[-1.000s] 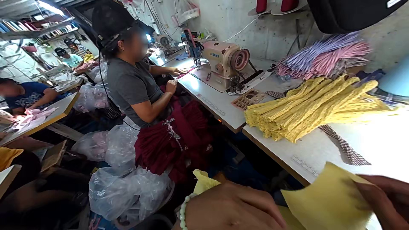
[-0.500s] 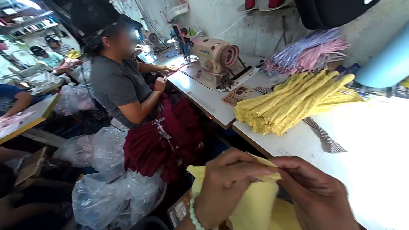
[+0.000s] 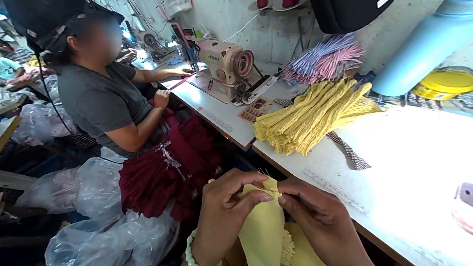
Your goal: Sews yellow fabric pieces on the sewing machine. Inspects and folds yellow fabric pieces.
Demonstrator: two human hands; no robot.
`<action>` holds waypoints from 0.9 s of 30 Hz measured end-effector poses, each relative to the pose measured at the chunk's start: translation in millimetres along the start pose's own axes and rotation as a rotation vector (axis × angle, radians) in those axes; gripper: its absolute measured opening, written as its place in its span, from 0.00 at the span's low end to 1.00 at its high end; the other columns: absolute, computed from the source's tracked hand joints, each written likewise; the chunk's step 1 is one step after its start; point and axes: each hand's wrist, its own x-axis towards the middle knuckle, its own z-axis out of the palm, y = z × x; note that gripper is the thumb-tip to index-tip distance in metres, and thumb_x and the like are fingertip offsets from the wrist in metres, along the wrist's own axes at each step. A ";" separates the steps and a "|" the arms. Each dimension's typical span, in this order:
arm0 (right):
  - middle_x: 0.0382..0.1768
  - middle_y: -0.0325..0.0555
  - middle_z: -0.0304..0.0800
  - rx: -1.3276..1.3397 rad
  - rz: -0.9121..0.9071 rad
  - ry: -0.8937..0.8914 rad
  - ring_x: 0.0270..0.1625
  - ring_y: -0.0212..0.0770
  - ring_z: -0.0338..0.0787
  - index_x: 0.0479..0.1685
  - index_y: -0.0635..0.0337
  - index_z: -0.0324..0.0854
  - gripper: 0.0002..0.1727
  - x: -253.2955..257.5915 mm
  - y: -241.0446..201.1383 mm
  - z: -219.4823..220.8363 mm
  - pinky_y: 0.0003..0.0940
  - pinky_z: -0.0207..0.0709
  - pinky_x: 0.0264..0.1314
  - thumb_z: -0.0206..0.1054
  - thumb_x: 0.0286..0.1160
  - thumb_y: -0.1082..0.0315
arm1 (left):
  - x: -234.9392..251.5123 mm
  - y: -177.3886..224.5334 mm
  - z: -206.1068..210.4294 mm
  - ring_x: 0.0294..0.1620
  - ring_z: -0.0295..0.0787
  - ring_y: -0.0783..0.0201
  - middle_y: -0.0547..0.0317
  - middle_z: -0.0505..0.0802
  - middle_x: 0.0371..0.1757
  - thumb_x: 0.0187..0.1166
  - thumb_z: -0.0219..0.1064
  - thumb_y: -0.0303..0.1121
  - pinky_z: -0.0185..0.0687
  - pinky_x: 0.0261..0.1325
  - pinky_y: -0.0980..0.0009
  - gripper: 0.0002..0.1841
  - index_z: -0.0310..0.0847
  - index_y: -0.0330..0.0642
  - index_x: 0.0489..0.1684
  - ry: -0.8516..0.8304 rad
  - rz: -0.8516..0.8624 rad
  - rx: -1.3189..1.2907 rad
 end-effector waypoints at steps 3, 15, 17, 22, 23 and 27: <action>0.42 0.37 0.91 -0.032 -0.011 0.002 0.45 0.17 0.88 0.46 0.62 0.88 0.08 -1.8 0.9 0.6 0.09 0.82 0.50 0.65 0.83 0.69 | 1.6 2.2 -1.4 0.45 0.90 0.77 0.63 0.94 0.43 0.75 0.76 0.35 0.87 0.48 0.84 0.12 0.92 0.38 0.50 -0.002 0.008 0.023; 0.39 0.38 0.89 -0.136 -0.044 0.034 0.44 0.17 0.86 0.46 0.60 0.89 0.08 -9.1 2.0 -3.8 0.06 0.78 0.48 0.64 0.82 0.69 | 3.0 -2.1 1.8 0.41 0.84 0.83 0.65 0.90 0.40 0.76 0.74 0.38 0.80 0.43 0.90 0.15 0.94 0.41 0.56 -0.125 -0.035 0.090; 0.40 0.39 0.89 -0.171 -0.063 0.021 0.45 0.17 0.86 0.46 0.60 0.88 0.08 -8.8 1.1 -7.7 0.06 0.78 0.49 0.63 0.83 0.69 | 4.7 -1.5 2.5 0.41 0.84 0.83 0.66 0.90 0.40 0.76 0.74 0.38 0.80 0.43 0.90 0.15 0.94 0.42 0.55 -0.150 -0.043 0.095; 0.41 0.39 0.90 -0.201 -0.084 0.020 0.49 0.19 0.87 0.46 0.59 0.89 0.10 -12.6 5.8 -13.9 0.08 0.79 0.54 0.61 0.85 0.68 | 5.2 0.0 11.6 0.49 0.84 0.82 0.63 0.87 0.49 0.76 0.75 0.40 0.81 0.49 0.90 0.09 0.93 0.46 0.40 -0.147 -0.052 0.169; 0.41 0.40 0.90 -0.198 -0.085 0.022 0.49 0.19 0.87 0.46 0.60 0.89 0.10 -13.3 6.1 -15.4 0.08 0.79 0.54 0.61 0.85 0.68 | 5.6 -0.1 13.4 0.54 0.84 0.80 0.61 0.88 0.54 0.76 0.74 0.42 0.81 0.53 0.89 0.10 0.92 0.47 0.39 -0.154 -0.045 0.189; 0.40 0.42 0.90 -0.184 -0.091 0.046 0.47 0.21 0.87 0.45 0.61 0.88 0.10 -14.4 5.7 -19.4 0.09 0.78 0.53 0.60 0.85 0.69 | 5.4 -1.4 20.9 0.53 0.86 0.78 0.68 0.94 0.47 0.80 0.70 0.44 0.80 0.56 0.84 0.12 0.92 0.47 0.44 -0.176 -0.019 0.233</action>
